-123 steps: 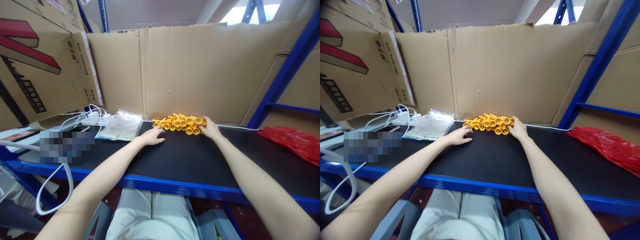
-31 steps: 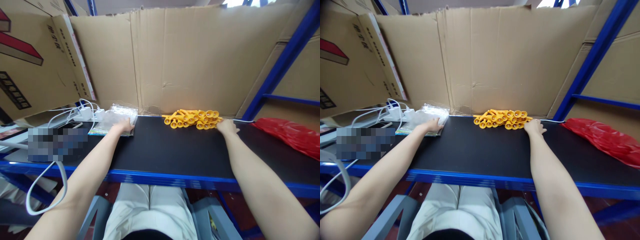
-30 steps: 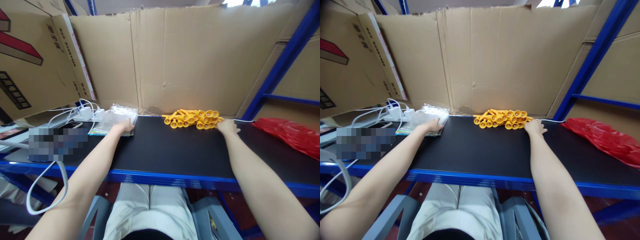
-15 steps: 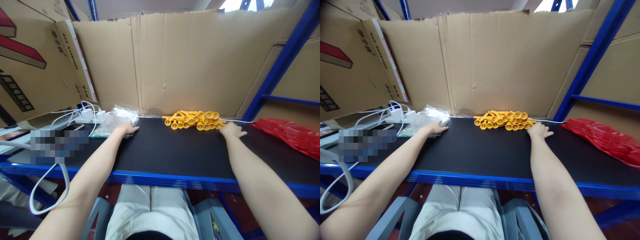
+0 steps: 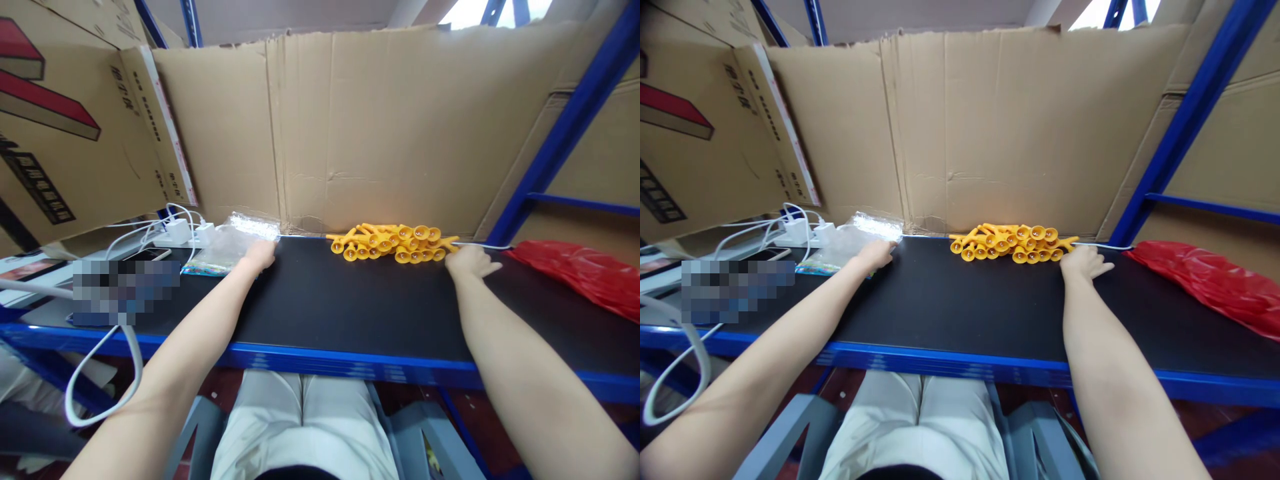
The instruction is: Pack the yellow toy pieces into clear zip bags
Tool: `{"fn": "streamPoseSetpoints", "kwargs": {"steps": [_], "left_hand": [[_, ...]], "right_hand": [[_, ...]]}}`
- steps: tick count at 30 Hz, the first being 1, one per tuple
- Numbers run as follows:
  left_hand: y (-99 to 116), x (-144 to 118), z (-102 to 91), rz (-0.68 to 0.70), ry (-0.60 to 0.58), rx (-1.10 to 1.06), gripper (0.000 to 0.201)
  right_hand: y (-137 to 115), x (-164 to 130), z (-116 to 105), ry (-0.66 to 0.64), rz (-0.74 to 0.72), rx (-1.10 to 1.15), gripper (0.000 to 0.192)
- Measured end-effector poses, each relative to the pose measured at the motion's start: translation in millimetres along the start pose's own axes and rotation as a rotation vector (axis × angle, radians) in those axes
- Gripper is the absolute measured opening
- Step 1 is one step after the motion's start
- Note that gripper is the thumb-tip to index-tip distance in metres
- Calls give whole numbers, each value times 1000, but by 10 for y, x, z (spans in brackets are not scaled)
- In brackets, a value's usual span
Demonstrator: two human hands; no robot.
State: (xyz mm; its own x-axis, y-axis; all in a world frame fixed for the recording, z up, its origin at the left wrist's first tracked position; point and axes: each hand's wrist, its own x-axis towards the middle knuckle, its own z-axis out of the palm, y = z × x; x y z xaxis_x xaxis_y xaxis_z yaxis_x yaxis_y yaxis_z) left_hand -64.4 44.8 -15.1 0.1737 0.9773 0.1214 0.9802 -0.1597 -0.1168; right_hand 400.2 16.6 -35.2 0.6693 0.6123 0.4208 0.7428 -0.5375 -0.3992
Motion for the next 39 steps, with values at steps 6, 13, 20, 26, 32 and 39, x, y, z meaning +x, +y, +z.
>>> {"fn": "streamPoseSetpoints", "kwargs": {"steps": [6, 13, 20, 26, 32, 39], "left_hand": [[3, 2, 32, -32, 7, 10, 36], [54, -49, -40, -91, 27, 45, 33], [15, -109, -210, -202, 202, -87, 30], [138, -199, -386, 75, 661, -317, 26], [231, -165, -282, 558, 482, -335, 19], [215, -98, -143, 609, 94, -311, 13]], "right_hand": [[-83, -98, -81, 232, -42, 60, 39], [-177, -157, -207, 324, -177, 143, 40], [-475, -251, -366, 376, -391, 220, 41], [-713, -307, -370, 416, -519, 422, 42], [-815, -355, -386, 474, -612, 580, 40], [-931, -508, -408, 406, -794, 601, 37]]}}
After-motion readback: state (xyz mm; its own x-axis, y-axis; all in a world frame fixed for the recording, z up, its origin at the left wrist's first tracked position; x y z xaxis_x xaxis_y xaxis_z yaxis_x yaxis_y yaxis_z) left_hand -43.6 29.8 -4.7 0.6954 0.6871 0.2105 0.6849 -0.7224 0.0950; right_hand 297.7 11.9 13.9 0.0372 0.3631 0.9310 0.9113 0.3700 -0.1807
